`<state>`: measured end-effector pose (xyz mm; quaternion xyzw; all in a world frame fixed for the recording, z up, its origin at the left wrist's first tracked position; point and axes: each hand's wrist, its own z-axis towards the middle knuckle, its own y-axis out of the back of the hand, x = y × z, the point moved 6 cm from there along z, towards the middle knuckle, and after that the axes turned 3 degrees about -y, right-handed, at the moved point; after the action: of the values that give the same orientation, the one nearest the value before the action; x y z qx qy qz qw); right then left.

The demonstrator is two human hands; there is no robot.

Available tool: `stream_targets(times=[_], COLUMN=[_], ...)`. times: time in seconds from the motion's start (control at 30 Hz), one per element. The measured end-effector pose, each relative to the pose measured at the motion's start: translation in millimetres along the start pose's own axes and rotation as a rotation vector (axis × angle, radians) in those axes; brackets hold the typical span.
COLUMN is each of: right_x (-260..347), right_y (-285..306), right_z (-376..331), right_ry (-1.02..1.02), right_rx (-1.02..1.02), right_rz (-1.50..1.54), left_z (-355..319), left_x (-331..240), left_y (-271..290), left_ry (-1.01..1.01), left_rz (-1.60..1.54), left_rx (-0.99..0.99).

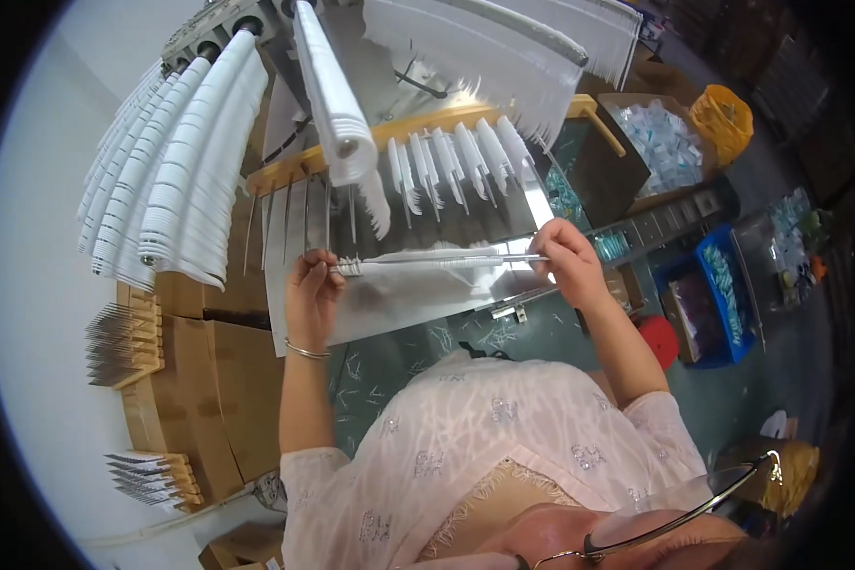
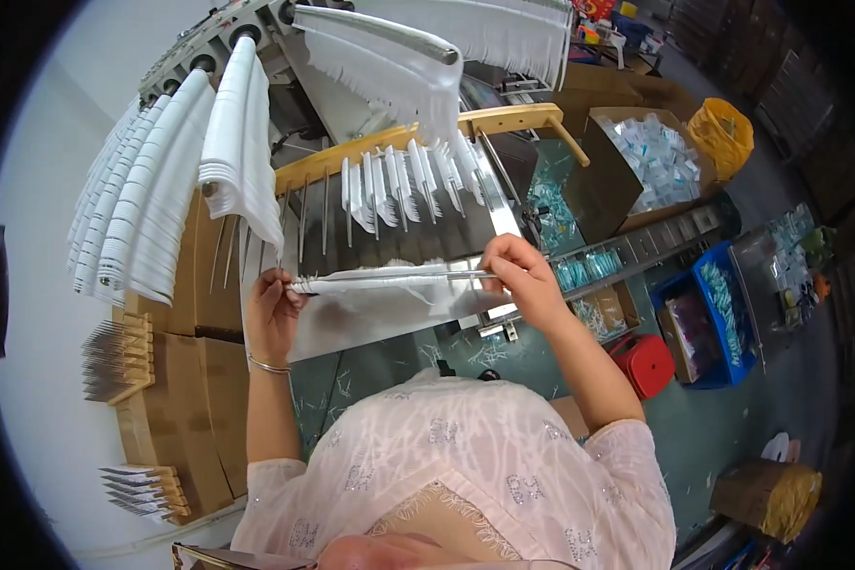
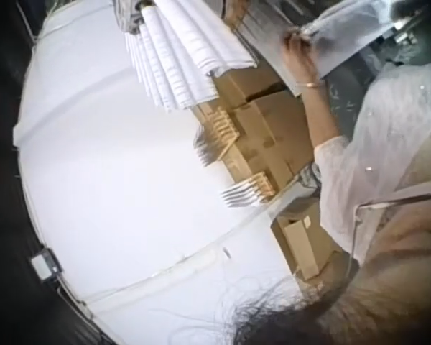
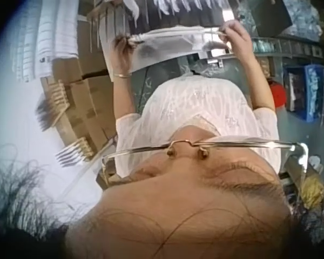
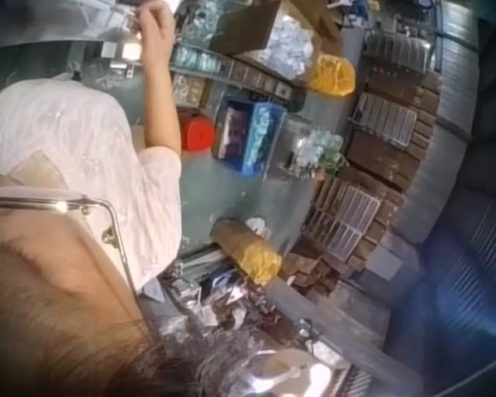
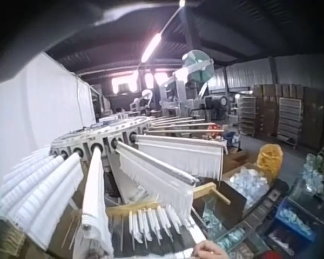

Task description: The recorder is picking up sets of white plastic components and loading them into a rotating assembly machine on a production floor.

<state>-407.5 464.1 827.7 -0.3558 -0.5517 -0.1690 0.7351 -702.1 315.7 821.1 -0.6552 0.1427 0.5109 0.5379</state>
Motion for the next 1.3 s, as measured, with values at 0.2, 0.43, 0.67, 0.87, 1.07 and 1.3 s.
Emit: stream_targets(times=[0.2,0.43,0.67,0.87,1.07,1.3], right_x=[1,15,35,23,9,-10], right_y=[-16,20,62,69,49,-23], right_z=[-7,-33,-77,-110,-136,-144], right_ry=[-0.093,0.02,0.114,0.158,0.196,0.259], right_rx=[0.215,0.147,0.049,-0.104,-0.263,-0.318], right_rz=[0.237,0.202,0.211,0.209,0.169,0.145], left_z=[-20,-45,-53,-65,-38,-24], left_x=[8,3,67,78,47,41], left_y=[-46,-35,-135,-123,-66,-41], left_ry=[0.057,-0.152,-0.61,-0.929,-0.019,0.417], left_rz=[-0.191,0.831,1.564,1.488,0.243,-0.488], left_rx=[0.176,-0.063,0.483,0.705,-0.065,0.137])
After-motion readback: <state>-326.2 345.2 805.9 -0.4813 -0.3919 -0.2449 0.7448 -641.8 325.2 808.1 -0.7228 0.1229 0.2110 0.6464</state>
